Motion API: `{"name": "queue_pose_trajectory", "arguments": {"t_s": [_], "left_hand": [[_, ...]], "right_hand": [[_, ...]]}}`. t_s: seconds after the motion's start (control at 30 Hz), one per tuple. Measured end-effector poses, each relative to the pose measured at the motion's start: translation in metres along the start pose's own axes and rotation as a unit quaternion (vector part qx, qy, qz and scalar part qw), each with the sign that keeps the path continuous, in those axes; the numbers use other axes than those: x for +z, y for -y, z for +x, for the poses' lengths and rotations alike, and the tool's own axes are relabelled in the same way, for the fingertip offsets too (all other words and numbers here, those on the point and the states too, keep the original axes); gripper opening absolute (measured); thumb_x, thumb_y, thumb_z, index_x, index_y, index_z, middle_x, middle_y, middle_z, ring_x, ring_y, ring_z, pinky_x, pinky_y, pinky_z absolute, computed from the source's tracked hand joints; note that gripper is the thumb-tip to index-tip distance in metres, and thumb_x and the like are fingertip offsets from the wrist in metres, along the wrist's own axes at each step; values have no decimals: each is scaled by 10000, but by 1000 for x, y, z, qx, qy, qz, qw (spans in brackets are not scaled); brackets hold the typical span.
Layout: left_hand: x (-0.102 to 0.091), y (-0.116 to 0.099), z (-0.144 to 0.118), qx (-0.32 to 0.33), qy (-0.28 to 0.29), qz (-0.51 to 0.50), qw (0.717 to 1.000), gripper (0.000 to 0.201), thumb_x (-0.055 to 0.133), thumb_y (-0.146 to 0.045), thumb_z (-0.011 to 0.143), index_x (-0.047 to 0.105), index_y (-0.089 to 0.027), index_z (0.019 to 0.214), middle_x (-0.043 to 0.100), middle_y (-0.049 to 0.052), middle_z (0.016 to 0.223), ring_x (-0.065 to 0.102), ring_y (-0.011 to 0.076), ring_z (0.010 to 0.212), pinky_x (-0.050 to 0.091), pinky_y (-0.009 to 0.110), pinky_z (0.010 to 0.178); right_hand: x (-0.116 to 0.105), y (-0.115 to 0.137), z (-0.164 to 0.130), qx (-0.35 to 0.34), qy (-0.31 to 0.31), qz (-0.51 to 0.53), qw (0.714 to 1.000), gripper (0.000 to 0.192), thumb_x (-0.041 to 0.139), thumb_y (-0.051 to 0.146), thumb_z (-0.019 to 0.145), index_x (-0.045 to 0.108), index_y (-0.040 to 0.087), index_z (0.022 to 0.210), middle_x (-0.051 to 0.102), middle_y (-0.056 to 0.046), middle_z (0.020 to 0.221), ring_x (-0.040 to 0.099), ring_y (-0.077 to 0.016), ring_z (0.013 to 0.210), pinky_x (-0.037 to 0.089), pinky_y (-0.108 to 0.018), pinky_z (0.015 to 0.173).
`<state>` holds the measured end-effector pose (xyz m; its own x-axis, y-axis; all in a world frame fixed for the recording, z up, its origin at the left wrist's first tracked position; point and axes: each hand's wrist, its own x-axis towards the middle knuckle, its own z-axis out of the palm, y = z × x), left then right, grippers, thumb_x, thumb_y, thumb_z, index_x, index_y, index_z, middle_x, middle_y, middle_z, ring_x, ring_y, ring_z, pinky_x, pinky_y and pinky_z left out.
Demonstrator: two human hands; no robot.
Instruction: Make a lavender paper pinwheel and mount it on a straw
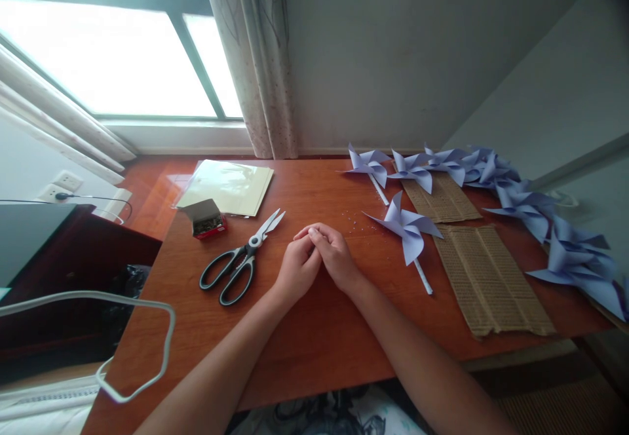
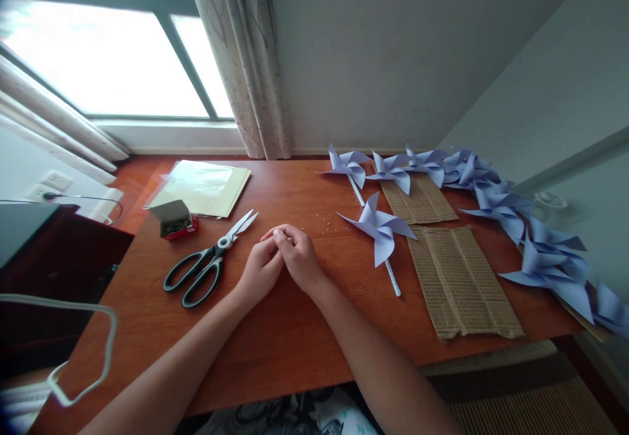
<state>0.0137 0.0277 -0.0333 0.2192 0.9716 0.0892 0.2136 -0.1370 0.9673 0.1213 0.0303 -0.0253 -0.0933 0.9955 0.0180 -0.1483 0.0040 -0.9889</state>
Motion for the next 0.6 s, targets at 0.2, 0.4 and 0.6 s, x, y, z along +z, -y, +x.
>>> {"name": "queue_pose_trajectory", "arguments": {"t_s": [0.2, 0.4, 0.6], "left_hand": [[0, -1, -1, 0, -5, -2, 1000, 248, 531, -253, 888, 624, -146, 685, 629, 33, 669, 560, 164, 648, 438, 258, 620], [0, -2, 0, -2, -5, -2, 1000, 265, 526, -263, 900, 631, -143, 689, 617, 27, 653, 546, 156, 629, 429, 253, 607], [0, 0, 0, -2, -6, 0, 1000, 266, 525, -255, 890, 593, -148, 657, 610, 28, 652, 531, 150, 620, 415, 254, 601]], "right_hand": [[0, 0, 0, 4, -1, 1, 1000, 260, 541, 354, 935, 728, 204, 835, 737, -34, 852, 668, -200, 848, 517, -298, 816], [0, 1, 0, 5, -1, -7, 1000, 264, 541, 374, 935, 728, 213, 840, 736, -32, 853, 668, -204, 851, 521, -304, 831], [0, 0, 0, 5, 1, 2, 1000, 262, 543, 360, 938, 729, 204, 839, 732, -36, 849, 662, -202, 842, 515, -302, 817]]}}
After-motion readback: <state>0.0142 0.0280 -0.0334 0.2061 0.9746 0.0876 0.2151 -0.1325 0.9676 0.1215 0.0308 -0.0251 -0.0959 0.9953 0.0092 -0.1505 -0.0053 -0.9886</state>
